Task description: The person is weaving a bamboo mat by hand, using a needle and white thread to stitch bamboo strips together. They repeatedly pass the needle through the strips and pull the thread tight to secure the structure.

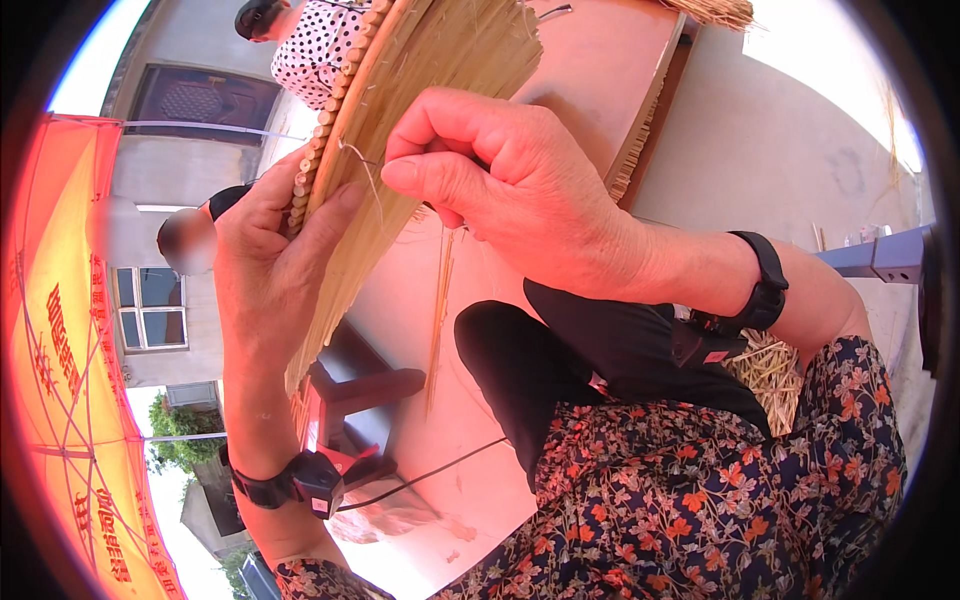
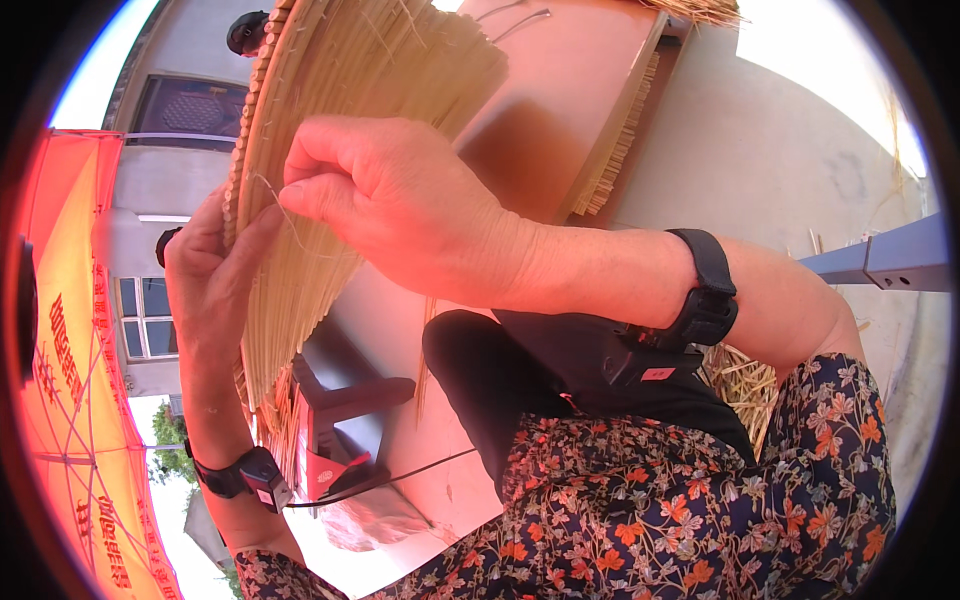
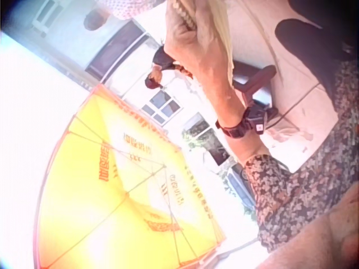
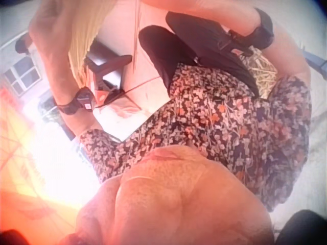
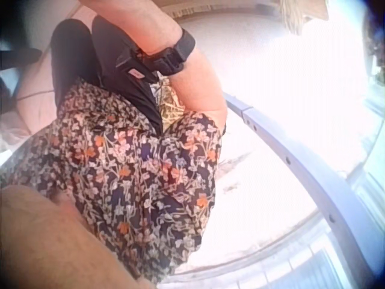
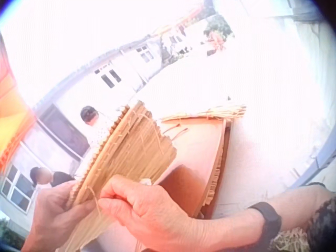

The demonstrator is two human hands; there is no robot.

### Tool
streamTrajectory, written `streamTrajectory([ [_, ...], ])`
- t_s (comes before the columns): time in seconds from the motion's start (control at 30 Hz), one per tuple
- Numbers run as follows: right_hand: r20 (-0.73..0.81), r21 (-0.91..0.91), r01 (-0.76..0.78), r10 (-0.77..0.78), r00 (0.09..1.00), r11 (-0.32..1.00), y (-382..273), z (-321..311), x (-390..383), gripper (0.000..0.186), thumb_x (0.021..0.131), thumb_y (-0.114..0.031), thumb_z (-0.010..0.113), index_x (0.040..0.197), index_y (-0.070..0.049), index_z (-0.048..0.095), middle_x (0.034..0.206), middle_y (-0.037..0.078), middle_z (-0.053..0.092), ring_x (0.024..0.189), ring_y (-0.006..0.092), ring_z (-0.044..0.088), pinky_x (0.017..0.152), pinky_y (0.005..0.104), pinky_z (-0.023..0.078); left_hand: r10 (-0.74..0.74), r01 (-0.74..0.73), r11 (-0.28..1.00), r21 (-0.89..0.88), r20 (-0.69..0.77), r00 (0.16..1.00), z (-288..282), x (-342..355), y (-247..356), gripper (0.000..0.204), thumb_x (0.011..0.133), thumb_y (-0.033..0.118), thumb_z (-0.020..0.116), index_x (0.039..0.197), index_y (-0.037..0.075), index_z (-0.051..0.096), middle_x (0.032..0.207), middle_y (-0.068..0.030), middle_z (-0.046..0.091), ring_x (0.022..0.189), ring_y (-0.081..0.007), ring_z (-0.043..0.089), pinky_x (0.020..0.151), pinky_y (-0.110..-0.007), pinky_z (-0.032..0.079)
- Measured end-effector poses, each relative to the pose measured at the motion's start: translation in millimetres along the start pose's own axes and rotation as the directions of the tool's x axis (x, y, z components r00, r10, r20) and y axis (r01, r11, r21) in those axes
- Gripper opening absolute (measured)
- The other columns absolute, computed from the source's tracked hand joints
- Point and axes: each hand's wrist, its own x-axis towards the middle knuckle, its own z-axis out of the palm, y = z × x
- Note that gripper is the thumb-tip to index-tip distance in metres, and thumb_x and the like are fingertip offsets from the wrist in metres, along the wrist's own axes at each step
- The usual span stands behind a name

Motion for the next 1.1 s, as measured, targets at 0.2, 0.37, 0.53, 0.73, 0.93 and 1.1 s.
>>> streamTrajectory([
  [0.2, 0.050, -0.208, 0.105, -0.096, 0.994, 0.972, 10.1, -8.1, 5.4, 0.014, 0.091, -0.015, 0.066, 0.088, -0.002, 0.068, 0.070, 0.012, 0.063, 0.061, 0.0217, 0.059, 0.059, 0.0347, 0.046, 0.019, -0.022, 0.999, 0.036, 0.066, 0.998, 2.1, 6.3, -1.9, 0.037, 0.092, 0.003, 0.070, 0.127, -0.006, 0.065, 0.103, -0.0016, 0.070, 0.090, -0.0044, 0.061, 0.078, -0.021, 0.051],
  [0.37, 0.024, -0.189, 0.219, -0.218, 0.976, 0.957, 6.5, -5.9, -4.4, 0.013, 0.092, -0.015, 0.065, 0.089, -0.002, 0.068, 0.071, 0.011, 0.063, 0.063, 0.0213, 0.060, 0.061, 0.0337, 0.048, 0.050, -0.058, 0.996, 0.070, 0.120, 0.992, -0.9, 15.0, -2.9, 0.035, 0.092, 0.004, 0.071, 0.125, -0.006, 0.066, 0.099, -0.0004, 0.070, 0.086, -0.0038, 0.059, 0.076, -0.021, 0.051],
  [0.53, -0.007, -0.086, 0.048, -0.049, 0.999, 0.995, 3.1, -5.4, 0.5, 0.014, 0.094, -0.014, 0.063, 0.094, 0.000, 0.065, 0.070, 0.011, 0.060, 0.066, 0.0188, 0.060, 0.063, 0.0333, 0.047, -0.009, 0.002, 0.999, 0.048, 0.138, 0.990, -13.4, 24.2, -0.8, 0.034, 0.092, 0.005, 0.071, 0.124, -0.005, 0.067, 0.097, -0.0009, 0.070, 0.084, -0.0032, 0.060, 0.073, -0.020, 0.051],
  [0.73, -0.011, -0.090, 0.060, -0.062, 0.998, 0.994, 2.0, -7.9, 9.0, 0.015, 0.094, -0.013, 0.059, 0.095, 0.001, 0.065, 0.070, 0.013, 0.059, 0.065, 0.0189, 0.059, 0.063, 0.0337, 0.048, -0.008, 0.007, 1.000, 0.010, 0.174, 0.985, -21.2, 38.1, -1.4, 0.033, 0.093, 0.005, 0.070, 0.125, -0.004, 0.066, 0.100, -0.0024, 0.071, 0.084, -0.0042, 0.063, 0.073, -0.021, 0.053],
  [0.93, -0.038, -0.072, 0.116, -0.119, 0.992, 0.991, 3.8, -5.0, 20.1, 0.019, 0.093, -0.011, 0.059, 0.100, 0.003, 0.068, 0.075, 0.015, 0.065, 0.070, 0.0200, 0.064, 0.068, 0.0330, 0.050, -0.008, 0.008, 1.000, 0.003, 0.184, 0.983, -22.8, 41.0, -0.6, 0.033, 0.094, 0.006, 0.070, 0.125, -0.004, 0.066, 0.102, -0.0028, 0.071, 0.087, -0.0046, 0.063, 0.075, -0.021, 0.052],
  [1.1, -0.046, -0.047, 0.100, -0.102, 0.994, 0.994, 7.4, -5.0, 23.3, 0.021, 0.093, -0.010, 0.059, 0.104, 0.004, 0.070, 0.078, 0.016, 0.068, 0.073, 0.0198, 0.066, 0.070, 0.0324, 0.052, -0.019, 0.020, 1.000, -0.003, 0.190, 0.982, -20.9, 40.4, -0.1, 0.032, 0.095, 0.006, 0.069, 0.125, -0.004, 0.066, 0.102, -0.0020, 0.071, 0.087, -0.0042, 0.063, 0.075, -0.021, 0.051],
])
